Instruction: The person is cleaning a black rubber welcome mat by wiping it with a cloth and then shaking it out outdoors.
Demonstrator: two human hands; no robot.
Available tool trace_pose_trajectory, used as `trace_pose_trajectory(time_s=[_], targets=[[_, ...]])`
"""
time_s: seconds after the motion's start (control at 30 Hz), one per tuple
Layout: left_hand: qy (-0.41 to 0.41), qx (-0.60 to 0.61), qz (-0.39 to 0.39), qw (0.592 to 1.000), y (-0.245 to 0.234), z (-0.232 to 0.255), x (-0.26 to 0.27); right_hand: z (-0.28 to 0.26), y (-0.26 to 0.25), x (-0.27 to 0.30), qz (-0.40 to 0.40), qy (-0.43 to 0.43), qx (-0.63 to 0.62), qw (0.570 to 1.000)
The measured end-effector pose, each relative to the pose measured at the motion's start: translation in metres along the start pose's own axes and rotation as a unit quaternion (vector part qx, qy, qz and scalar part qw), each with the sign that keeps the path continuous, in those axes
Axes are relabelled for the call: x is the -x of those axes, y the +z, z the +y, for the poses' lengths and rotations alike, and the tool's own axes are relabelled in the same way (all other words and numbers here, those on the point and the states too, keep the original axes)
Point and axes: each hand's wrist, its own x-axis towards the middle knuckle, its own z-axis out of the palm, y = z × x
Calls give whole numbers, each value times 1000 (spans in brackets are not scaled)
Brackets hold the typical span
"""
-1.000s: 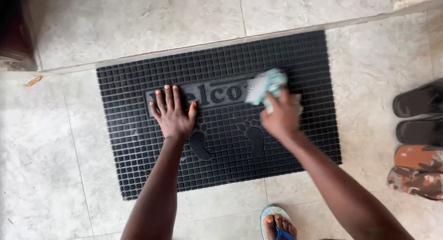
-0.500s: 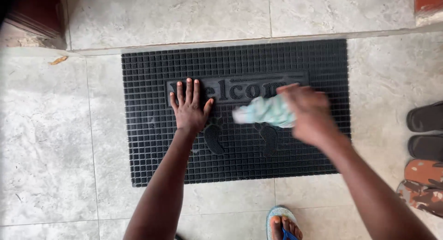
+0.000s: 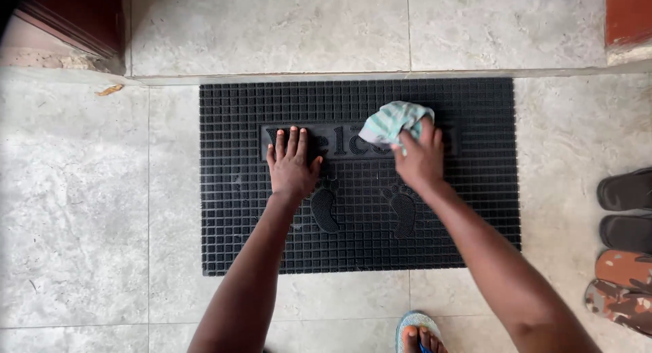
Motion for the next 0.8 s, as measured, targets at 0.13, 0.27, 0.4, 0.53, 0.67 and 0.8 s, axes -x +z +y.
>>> trace_pose_trajectory(time_s=[0.13, 0.27, 0.4, 0.53, 0.67, 0.8], targets=[[36, 5, 15, 999, 2, -9, 5, 40, -31, -17, -68, -49, -196, 977], [65, 43, 29, 997, -5, -30, 9, 59, -83, -21, -97, -88, -143, 981], [-36, 51, 121, 991, -24, -73, 14, 96, -42, -9, -10, 154, -308, 939], [-117, 60, 174, 976, -3, -95, 24, -42, -13, 1, 26, 42, -160, 986], [-85, -37, 206, 974, 16, -98, 28, -59, -6, -13, 57, -130, -71, 987], [-86, 9, 169, 982, -3, -100, 39, -33, -13, -19, 22, -93, -41, 995]])
